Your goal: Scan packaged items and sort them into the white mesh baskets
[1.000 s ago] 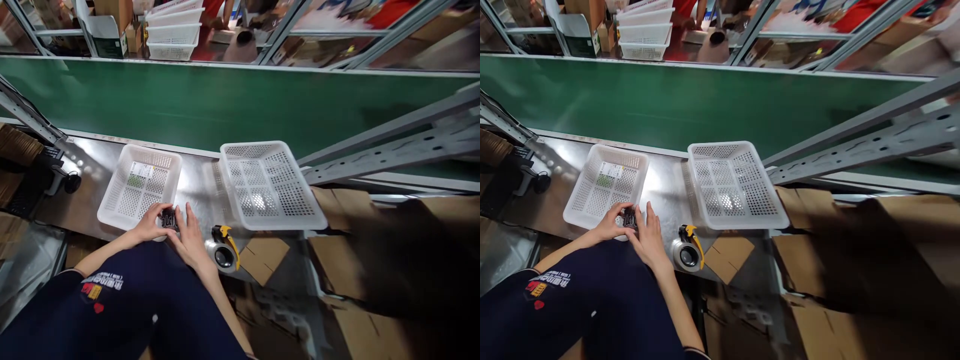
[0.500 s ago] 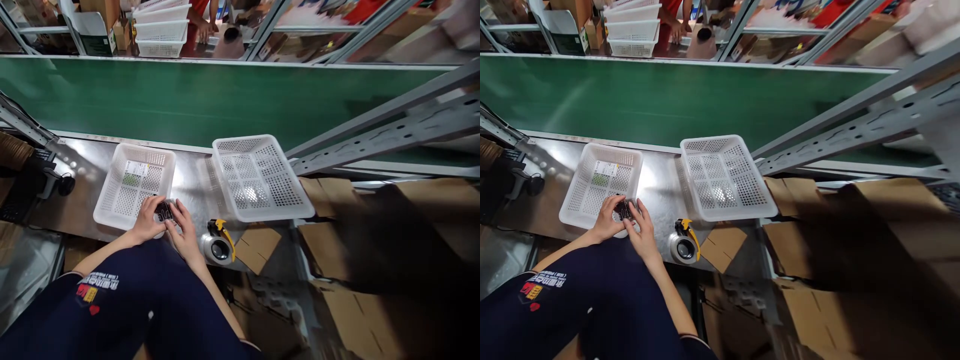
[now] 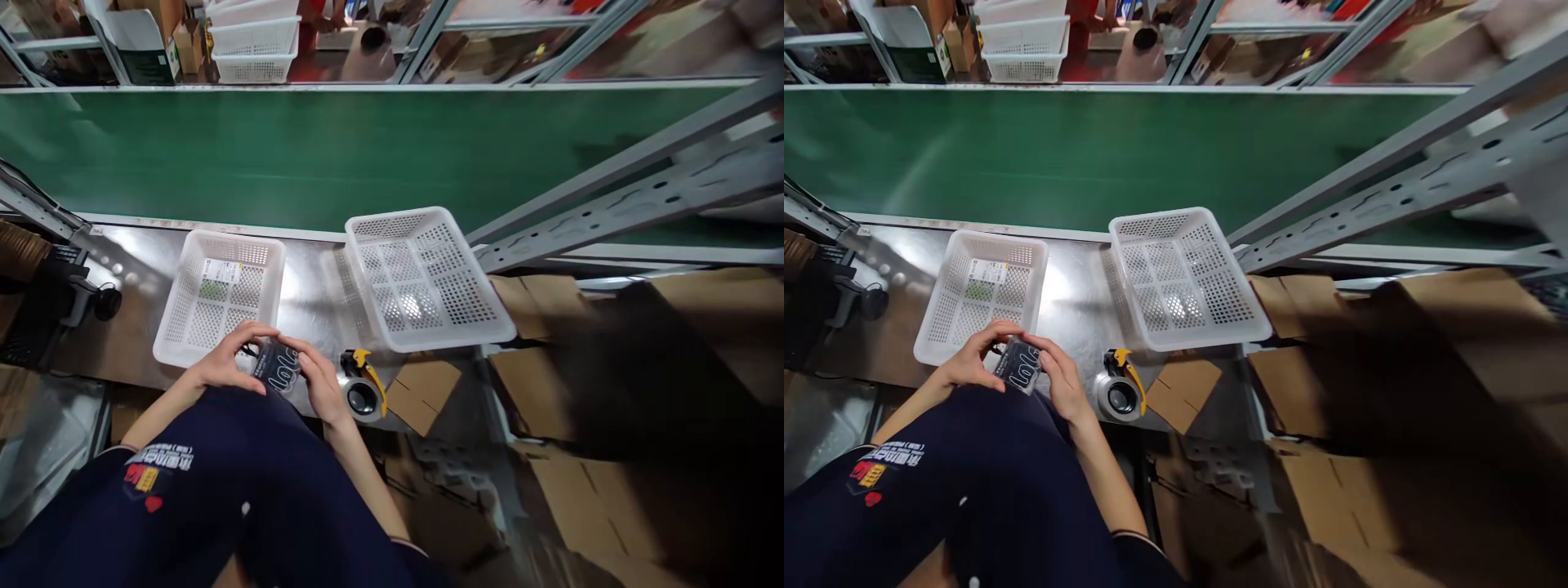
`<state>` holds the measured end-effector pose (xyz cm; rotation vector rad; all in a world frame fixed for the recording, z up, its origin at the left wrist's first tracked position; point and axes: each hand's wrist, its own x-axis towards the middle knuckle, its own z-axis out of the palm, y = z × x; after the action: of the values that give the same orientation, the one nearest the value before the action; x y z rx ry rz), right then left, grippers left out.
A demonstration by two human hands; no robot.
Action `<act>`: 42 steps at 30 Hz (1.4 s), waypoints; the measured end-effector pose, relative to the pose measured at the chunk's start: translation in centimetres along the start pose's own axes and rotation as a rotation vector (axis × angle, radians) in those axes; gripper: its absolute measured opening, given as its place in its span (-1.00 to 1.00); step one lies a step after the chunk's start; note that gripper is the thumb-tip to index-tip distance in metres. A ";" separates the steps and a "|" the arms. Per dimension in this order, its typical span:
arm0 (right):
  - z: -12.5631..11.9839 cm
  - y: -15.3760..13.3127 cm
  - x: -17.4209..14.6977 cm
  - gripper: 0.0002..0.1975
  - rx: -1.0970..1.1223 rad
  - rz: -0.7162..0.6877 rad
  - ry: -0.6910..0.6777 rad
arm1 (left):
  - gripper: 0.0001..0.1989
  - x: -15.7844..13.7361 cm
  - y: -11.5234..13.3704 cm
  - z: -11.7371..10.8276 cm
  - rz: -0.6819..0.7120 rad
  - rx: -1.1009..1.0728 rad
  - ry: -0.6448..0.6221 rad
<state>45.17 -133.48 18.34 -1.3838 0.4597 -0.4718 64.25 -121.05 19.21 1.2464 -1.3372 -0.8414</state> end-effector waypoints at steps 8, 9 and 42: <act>0.6 -1.2 -1.4 -0.16 -0.196 -0.335 0.002 | -0.17 -0.4 0.8 0.6 0.025 -0.039 0.145; 0.6 -1.4 -1.4 -0.21 -0.196 -0.349 0.000 | -0.14 -0.4 1.0 0.6 0.040 -0.025 0.134; 0.9 -2.8 -1.8 -0.94 -0.067 -0.450 0.199 | -0.62 1.4 4.9 1.0 0.554 0.236 0.255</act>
<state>44.03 -132.10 21.25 -1.5149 0.3238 -0.9748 62.39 -121.61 24.05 1.0357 -1.4947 -0.1341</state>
